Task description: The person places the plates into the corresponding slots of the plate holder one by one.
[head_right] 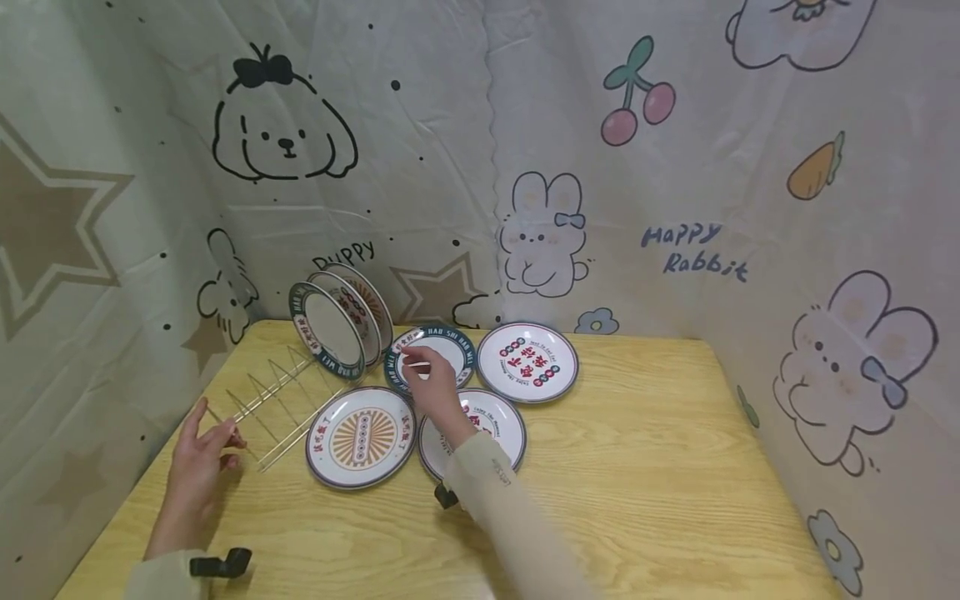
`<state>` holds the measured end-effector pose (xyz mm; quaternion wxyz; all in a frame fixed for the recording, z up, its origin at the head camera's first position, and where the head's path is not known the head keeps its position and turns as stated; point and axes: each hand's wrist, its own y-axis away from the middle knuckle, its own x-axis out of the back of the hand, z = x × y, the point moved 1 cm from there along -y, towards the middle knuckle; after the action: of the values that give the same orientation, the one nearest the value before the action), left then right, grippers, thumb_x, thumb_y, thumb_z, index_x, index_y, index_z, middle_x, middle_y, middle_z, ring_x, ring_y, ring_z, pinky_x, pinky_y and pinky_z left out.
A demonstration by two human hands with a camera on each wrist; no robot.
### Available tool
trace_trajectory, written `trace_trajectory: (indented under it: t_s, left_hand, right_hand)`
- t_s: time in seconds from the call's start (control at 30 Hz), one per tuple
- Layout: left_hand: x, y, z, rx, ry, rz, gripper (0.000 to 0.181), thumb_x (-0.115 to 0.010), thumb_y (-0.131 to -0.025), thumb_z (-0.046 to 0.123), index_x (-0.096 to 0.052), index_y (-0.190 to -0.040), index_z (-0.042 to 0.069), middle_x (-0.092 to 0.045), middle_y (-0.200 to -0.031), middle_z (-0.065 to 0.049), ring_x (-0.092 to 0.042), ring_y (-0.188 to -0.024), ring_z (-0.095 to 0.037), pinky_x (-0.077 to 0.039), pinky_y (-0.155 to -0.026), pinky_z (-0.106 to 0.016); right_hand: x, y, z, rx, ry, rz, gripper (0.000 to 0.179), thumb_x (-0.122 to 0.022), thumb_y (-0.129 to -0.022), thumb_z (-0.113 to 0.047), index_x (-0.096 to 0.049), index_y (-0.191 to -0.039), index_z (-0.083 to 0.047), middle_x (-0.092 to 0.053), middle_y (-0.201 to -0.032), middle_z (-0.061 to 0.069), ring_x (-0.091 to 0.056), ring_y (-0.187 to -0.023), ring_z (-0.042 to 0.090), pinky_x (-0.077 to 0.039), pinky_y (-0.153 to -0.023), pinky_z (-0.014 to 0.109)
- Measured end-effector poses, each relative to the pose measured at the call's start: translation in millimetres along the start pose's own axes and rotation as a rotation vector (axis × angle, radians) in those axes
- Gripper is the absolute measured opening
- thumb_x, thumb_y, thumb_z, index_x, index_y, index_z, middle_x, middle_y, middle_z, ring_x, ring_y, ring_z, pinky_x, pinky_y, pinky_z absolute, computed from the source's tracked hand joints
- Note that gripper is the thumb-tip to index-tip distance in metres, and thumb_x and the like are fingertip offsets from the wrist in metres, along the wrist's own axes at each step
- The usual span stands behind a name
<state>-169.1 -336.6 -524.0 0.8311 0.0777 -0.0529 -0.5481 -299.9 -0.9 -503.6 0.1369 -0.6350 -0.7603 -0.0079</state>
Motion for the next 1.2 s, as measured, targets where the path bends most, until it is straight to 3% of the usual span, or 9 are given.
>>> trace_trajectory:
  t_s: [0.27,0.47,0.6,0.77,0.97,1.2]
  left_hand:
    - [1.5,-1.4,-0.3,0.003,-0.003,-0.006,0.083,-0.058,-0.107,0.032,-0.001,-0.167,0.037,-0.066,-0.088,0.013,-0.062,-0.084,-0.004,-0.047,-0.063,-0.020]
    - [1.6,-1.2,0.0,-0.007,-0.001,0.004,0.083,-0.059,-0.106,0.033,-0.003,-0.167,0.036,-0.067,-0.088,0.012,-0.062,-0.083,-0.005,-0.047,-0.062,-0.020]
    - [1.3,-1.6,-0.7,-0.010,0.011,-0.006,0.084,-0.060,-0.106,0.033,-0.002,-0.167,0.036,-0.067,-0.087,0.012,-0.062,-0.083,-0.004,-0.047,-0.062,-0.020]
    - [0.5,-1.2,-0.1,-0.011,0.020,-0.011,0.085,-0.060,-0.106,0.031,-0.002,-0.168,0.035,-0.067,-0.087,0.012,-0.062,-0.080,-0.004,-0.047,-0.061,-0.020]
    - [-0.9,0.2,2.7,-0.004,0.004,-0.002,0.083,-0.059,-0.106,0.032,-0.003,-0.167,0.036,-0.067,-0.087,0.012,-0.061,-0.081,-0.004,-0.047,-0.061,-0.020]
    - [-0.3,1.1,3.0,0.022,-0.019,-0.004,0.083,-0.057,-0.107,0.032,-0.001,-0.167,0.037,-0.067,-0.087,0.014,-0.061,-0.082,-0.004,-0.047,-0.062,-0.019]
  right_hand:
    - [66.2,14.7,-0.4,-0.098,0.021,0.049,0.036,-0.063,-0.102,-0.009,-0.063,-0.139,-0.012,-0.065,-0.131,0.013,-0.063,-0.119,0.027,-0.056,-0.098,0.036]
    - [122.9,16.8,15.4,-0.132,0.074,0.153,0.037,-0.063,-0.102,-0.008,-0.061,-0.140,-0.008,-0.064,-0.132,0.016,-0.064,-0.119,0.032,-0.056,-0.099,0.040]
    - [160.2,20.0,25.6,-0.201,0.072,0.222,0.039,-0.060,-0.103,-0.008,-0.059,-0.142,-0.008,-0.061,-0.134,0.017,-0.063,-0.120,0.034,-0.054,-0.102,0.047]
    - [200.1,25.3,34.3,-0.283,0.069,0.321,0.043,-0.056,-0.106,-0.008,-0.053,-0.149,-0.007,-0.052,-0.146,0.018,-0.056,-0.130,0.034,-0.050,-0.108,0.044]
    - [234.4,31.9,48.3,-0.305,0.082,0.426,0.050,-0.055,-0.106,-0.007,-0.047,-0.155,-0.009,-0.046,-0.152,0.020,-0.048,-0.139,0.037,-0.046,-0.112,0.045]
    - [250.3,39.3,71.4,-0.374,0.009,0.455,0.059,-0.054,-0.105,-0.007,-0.035,-0.161,-0.008,-0.041,-0.155,0.022,-0.050,-0.129,0.031,-0.049,-0.094,0.027]
